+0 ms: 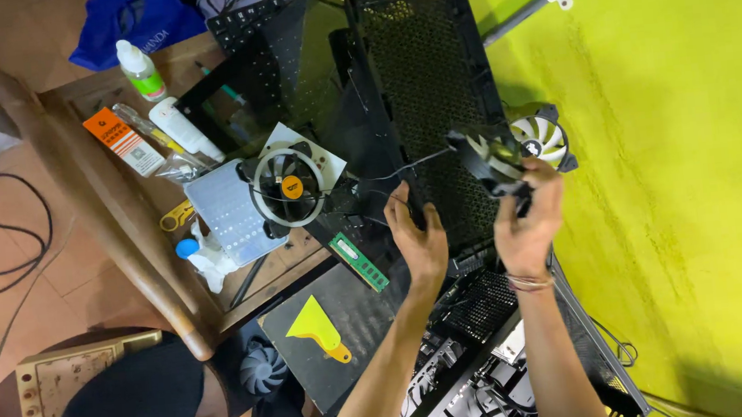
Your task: Assembling and connecting internal components of a desktop computer inside a case
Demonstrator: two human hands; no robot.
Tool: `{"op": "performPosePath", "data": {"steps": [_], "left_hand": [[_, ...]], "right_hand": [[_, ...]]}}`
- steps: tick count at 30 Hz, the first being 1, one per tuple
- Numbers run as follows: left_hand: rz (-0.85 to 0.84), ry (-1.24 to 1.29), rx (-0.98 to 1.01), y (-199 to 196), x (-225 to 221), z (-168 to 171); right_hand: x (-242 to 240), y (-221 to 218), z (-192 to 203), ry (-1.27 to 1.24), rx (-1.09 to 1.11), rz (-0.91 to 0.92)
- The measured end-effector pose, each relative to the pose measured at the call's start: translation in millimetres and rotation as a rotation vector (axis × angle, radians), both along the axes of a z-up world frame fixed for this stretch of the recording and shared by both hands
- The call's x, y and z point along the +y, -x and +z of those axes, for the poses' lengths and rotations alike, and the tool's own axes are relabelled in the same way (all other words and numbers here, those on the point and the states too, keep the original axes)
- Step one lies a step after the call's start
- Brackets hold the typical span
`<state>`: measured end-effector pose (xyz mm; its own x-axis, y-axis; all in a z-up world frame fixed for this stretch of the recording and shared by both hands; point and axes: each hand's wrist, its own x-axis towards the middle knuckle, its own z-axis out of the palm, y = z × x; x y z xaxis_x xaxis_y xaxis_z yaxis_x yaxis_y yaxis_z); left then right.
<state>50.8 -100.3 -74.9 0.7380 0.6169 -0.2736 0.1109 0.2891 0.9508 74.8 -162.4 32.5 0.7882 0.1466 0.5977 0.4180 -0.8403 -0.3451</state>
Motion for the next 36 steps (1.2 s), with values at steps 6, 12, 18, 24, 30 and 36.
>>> {"op": "performPosePath", "data": {"steps": [6,12,18,24,30,36], "left_hand": [[-0.203,-0.106,-0.062,14.5,20.1,-18.4],[-0.268,-0.281,-0.107,39.8,65.2,-4.8],[-0.097,-0.160,0.105,58.1,111.5,5.5],[0.230,-0.463,0.186,55.1,147.9,-9.7],[0.119,-0.565,0.145,39.2,180.8,-12.0],[0.066,-0.229,-0.011,31.8,168.1,17.5]], "right_hand": [[14.5,-6.2,-37.4,0.153,0.003,0.009],[1.7,3.6,-72.1,0.261,0.296,-0.057],[23.0,7.9,-60.4,0.286,0.371,-0.112],[21.3,6.2,-80.4,0.291,0.311,-0.044],[23.1,10.4,-86.2,0.255,0.318,0.001],[27.7,16.1,-76.7,0.188,0.324,0.052]]}}
